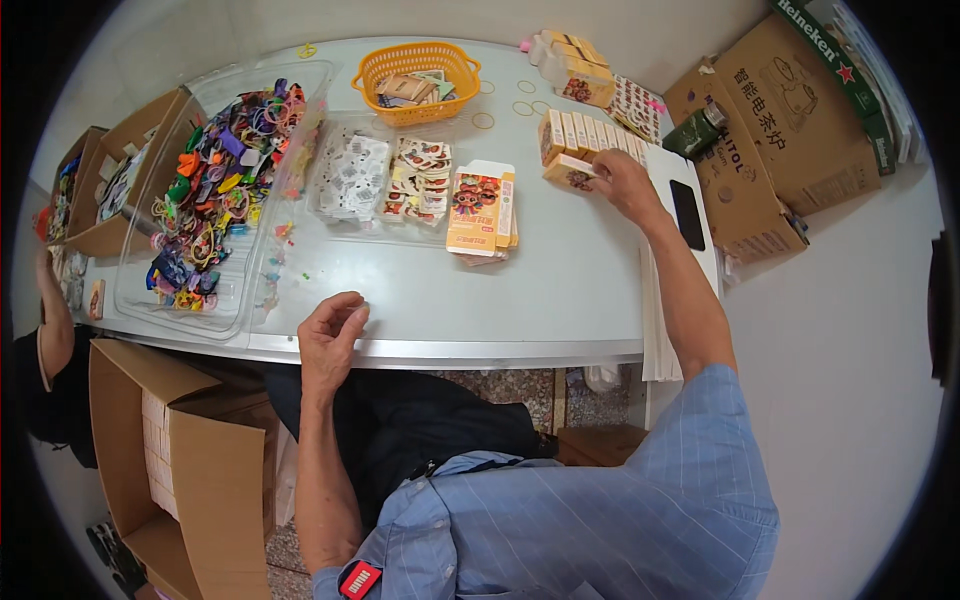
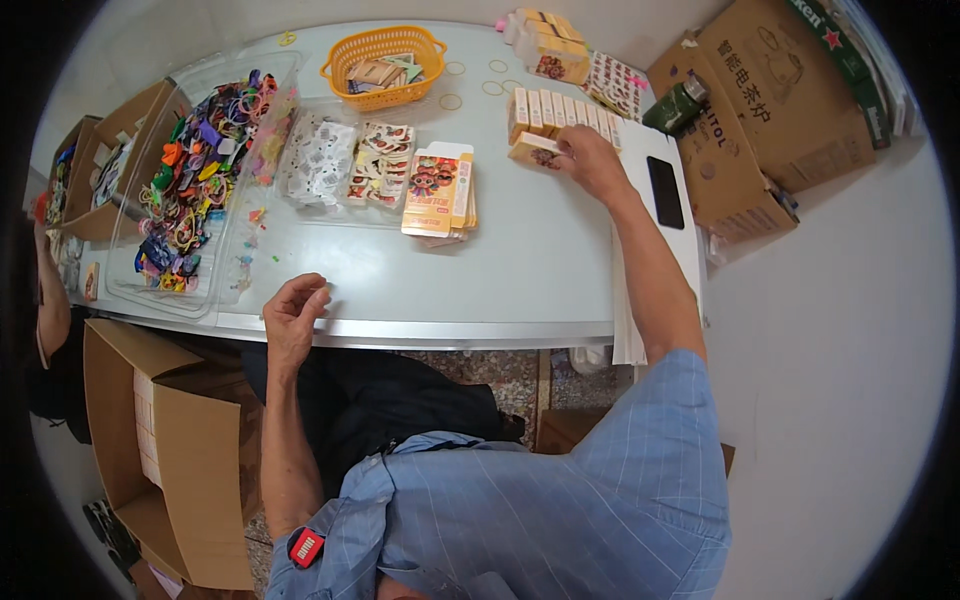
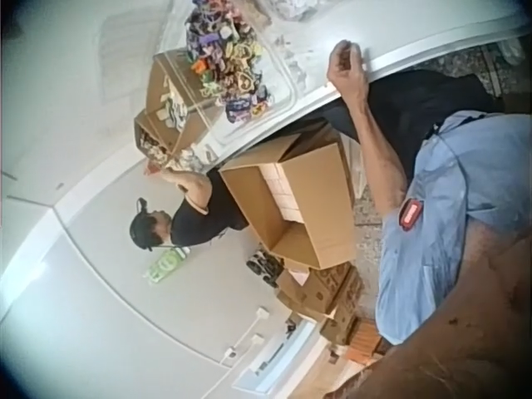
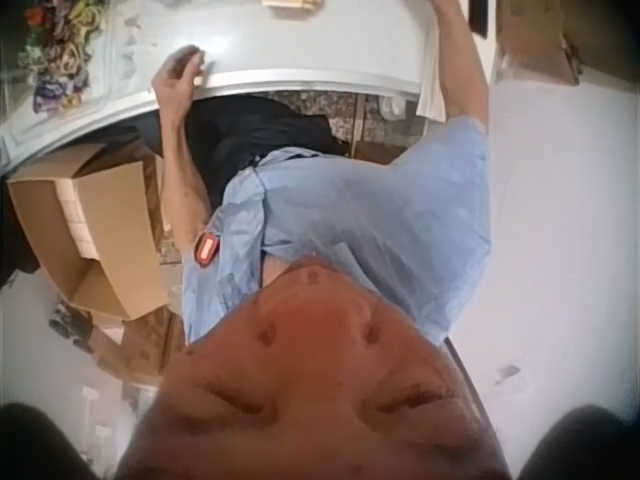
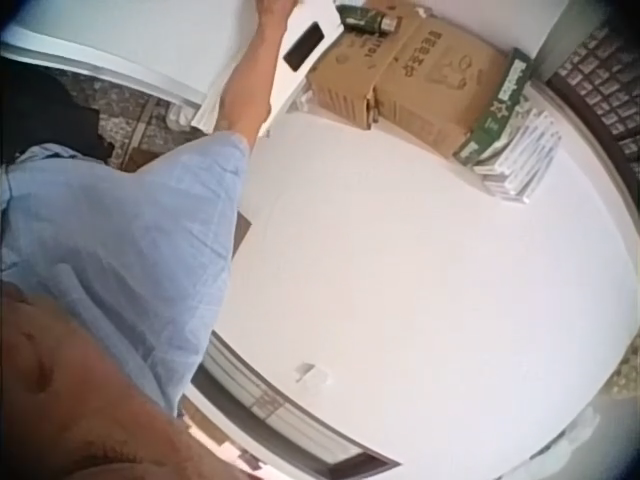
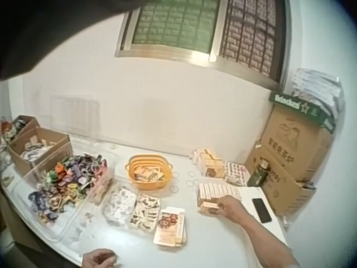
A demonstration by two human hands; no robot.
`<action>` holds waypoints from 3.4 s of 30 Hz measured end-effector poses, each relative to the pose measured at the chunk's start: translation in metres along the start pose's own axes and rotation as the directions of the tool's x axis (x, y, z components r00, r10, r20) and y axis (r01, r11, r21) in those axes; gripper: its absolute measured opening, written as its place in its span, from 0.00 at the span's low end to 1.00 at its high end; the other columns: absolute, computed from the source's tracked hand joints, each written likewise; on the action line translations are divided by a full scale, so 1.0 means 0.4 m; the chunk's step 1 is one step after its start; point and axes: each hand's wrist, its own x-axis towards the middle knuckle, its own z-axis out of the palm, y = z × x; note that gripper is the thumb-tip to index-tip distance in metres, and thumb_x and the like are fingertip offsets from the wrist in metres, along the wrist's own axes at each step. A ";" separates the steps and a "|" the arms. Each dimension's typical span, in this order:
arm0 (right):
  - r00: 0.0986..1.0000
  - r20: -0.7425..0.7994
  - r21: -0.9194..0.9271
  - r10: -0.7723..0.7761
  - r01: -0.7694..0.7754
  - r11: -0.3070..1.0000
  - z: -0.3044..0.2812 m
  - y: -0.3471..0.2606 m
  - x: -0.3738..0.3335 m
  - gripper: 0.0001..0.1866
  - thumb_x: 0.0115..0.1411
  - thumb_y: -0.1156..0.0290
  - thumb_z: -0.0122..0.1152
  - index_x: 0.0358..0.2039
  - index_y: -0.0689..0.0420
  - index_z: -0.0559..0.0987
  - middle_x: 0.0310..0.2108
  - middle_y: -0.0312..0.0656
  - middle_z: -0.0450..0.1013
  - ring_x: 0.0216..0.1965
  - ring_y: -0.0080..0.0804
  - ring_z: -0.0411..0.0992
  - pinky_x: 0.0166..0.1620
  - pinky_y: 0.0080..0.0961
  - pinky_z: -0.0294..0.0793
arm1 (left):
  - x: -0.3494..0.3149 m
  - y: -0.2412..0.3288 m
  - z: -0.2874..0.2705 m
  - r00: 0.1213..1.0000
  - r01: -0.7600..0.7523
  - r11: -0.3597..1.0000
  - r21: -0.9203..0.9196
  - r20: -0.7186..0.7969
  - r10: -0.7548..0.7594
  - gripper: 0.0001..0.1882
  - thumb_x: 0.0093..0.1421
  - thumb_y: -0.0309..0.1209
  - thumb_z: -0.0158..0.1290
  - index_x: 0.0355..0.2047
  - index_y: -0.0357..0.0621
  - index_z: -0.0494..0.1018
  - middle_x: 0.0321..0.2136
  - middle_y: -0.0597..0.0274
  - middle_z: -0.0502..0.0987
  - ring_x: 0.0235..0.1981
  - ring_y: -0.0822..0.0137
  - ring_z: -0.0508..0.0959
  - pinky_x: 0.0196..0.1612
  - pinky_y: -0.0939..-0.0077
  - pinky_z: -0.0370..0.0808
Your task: The person folds flat cardboard boxes into their assembled form, then fills them with plastic packages of items on an assembly table.
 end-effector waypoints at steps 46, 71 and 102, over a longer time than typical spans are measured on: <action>0.781 -0.562 -0.180 0.272 -0.436 0.882 -0.009 -0.059 -0.276 0.26 0.57 0.55 0.70 0.47 0.60 0.73 0.42 0.50 0.76 0.38 0.50 0.76 0.41 0.43 0.74 | -0.016 -0.013 0.006 0.998 -0.057 0.998 0.015 -0.008 0.057 0.13 0.62 0.25 0.62 0.47 0.36 0.79 0.35 0.64 0.82 0.33 0.76 0.79 0.38 0.82 0.76; 0.756 0.011 0.378 0.655 -0.610 0.697 0.167 -0.423 -0.036 0.27 0.55 0.44 0.71 0.27 0.59 0.79 0.26 0.46 0.79 0.28 0.38 0.76 0.35 0.35 0.75 | 0.142 0.087 0.250 0.996 0.025 0.977 0.212 -0.094 -0.005 0.20 0.62 0.41 0.63 0.41 0.33 0.79 0.25 0.63 0.79 0.20 0.75 0.75 0.22 0.80 0.71; 0.937 0.083 0.924 0.339 -0.200 0.327 0.177 -0.806 -0.415 0.14 0.72 0.65 0.56 0.43 0.65 0.80 0.33 0.37 0.78 0.35 0.19 0.74 0.40 0.21 0.75 | -0.134 0.163 0.140 0.775 0.344 0.770 -0.538 0.625 0.090 0.46 0.46 0.38 0.70 0.63 0.34 0.64 0.60 0.55 0.71 0.58 0.62 0.75 0.61 0.66 0.72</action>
